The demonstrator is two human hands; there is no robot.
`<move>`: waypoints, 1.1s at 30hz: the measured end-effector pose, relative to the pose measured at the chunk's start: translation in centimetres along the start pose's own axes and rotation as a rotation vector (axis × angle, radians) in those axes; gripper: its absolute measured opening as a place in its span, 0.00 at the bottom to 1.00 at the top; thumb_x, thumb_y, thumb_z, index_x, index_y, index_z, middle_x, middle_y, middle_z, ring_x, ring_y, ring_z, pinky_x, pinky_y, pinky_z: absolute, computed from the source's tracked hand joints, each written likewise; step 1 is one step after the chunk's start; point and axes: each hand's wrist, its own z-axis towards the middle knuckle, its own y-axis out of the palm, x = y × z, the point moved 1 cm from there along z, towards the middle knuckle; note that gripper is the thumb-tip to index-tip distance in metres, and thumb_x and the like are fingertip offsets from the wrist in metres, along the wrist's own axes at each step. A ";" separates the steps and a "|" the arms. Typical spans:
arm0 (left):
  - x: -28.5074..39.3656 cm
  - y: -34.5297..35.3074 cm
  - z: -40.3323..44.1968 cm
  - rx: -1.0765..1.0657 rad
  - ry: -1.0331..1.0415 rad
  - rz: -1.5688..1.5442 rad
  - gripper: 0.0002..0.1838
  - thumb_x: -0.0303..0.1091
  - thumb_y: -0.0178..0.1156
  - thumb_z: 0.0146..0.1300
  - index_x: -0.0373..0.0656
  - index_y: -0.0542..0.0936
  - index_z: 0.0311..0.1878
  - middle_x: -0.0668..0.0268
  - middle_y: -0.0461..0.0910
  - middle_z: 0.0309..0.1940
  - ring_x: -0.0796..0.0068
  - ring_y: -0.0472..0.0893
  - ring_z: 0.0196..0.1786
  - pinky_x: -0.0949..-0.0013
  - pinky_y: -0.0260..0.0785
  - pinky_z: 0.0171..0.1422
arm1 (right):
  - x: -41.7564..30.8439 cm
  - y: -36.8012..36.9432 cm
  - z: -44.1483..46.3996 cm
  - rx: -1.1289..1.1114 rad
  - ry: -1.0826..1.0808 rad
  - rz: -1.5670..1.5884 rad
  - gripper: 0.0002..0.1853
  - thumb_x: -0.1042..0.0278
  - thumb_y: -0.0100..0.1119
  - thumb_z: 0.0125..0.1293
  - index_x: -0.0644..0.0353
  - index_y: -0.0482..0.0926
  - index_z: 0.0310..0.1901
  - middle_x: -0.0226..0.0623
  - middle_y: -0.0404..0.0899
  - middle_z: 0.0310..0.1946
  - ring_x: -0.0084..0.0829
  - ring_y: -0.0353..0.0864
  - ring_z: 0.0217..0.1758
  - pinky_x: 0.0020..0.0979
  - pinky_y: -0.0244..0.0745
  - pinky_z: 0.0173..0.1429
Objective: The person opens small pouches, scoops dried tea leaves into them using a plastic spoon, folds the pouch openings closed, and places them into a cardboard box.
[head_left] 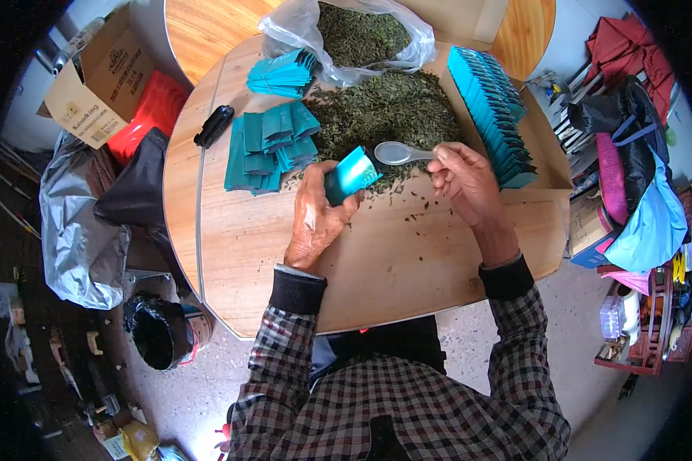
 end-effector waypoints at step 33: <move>-0.4 -0.4 0.3 0.030 -0.016 0.045 0.26 0.32 0.77 0.57 0.37 0.78 0.57 0.48 0.83 0.47 0.45 0.84 0.48 0.51 0.77 0.54 | 4.1 -0.9 0.7 0.109 -0.712 -1.027 0.07 0.71 0.64 0.75 0.64 0.85 0.49 0.49 0.88 0.43 0.51 0.90 0.46 0.41 0.84 0.51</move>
